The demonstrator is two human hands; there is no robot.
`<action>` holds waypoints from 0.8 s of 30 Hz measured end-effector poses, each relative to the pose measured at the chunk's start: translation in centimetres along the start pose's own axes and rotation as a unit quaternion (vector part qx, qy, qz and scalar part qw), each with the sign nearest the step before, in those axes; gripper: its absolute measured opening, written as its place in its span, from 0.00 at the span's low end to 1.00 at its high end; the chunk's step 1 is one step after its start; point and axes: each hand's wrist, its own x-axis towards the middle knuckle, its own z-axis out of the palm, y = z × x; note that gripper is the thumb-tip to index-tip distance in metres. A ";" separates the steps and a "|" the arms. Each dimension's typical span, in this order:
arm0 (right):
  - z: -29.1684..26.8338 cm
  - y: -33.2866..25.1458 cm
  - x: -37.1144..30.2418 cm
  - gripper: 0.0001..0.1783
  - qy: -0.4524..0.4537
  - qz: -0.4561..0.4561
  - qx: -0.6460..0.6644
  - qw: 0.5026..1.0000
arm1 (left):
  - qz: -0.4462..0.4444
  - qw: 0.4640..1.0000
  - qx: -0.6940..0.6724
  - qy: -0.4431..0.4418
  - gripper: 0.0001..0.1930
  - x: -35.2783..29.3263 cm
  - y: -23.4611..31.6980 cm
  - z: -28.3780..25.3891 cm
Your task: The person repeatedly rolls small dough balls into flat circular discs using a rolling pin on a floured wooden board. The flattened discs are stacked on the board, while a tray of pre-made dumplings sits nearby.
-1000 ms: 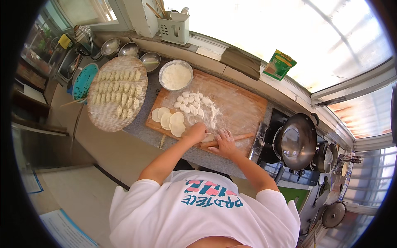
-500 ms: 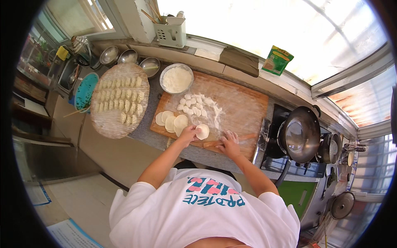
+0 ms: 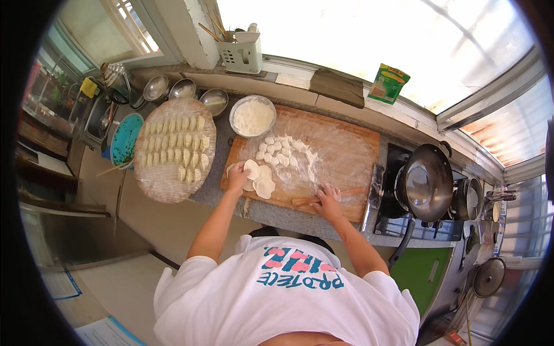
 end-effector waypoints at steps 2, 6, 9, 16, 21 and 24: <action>0.1 -0.2 0.0 0.24 0.000 0.010 -0.004 1.000 | 0.081 0.989 0.118 0.035 0.17 0.0 0.5 -0.1; 0.5 -0.7 -0.1 0.23 0.020 0.036 -0.012 0.999 | 0.222 0.912 0.336 0.084 0.17 -1.2 2.0 1.0; 0.4 -1.0 -0.1 0.23 0.018 0.043 -0.010 0.999 | 0.319 0.862 0.393 0.022 0.15 -1.4 1.9 3.0; 0.5 -0.9 -0.9 0.24 0.011 0.041 -0.005 0.999 | 0.440 0.762 0.464 -0.102 0.14 -1.9 4.1 12.1; 0.7 -2.1 -1.7 0.23 0.035 0.050 0.002 0.998 | 0.463 0.711 0.511 -0.140 0.15 0.1 2.9 13.7; 0.7 -2.4 -2.2 0.24 0.054 0.053 0.012 0.997 | 0.459 0.708 0.511 -0.164 0.15 -0.4 2.2 14.2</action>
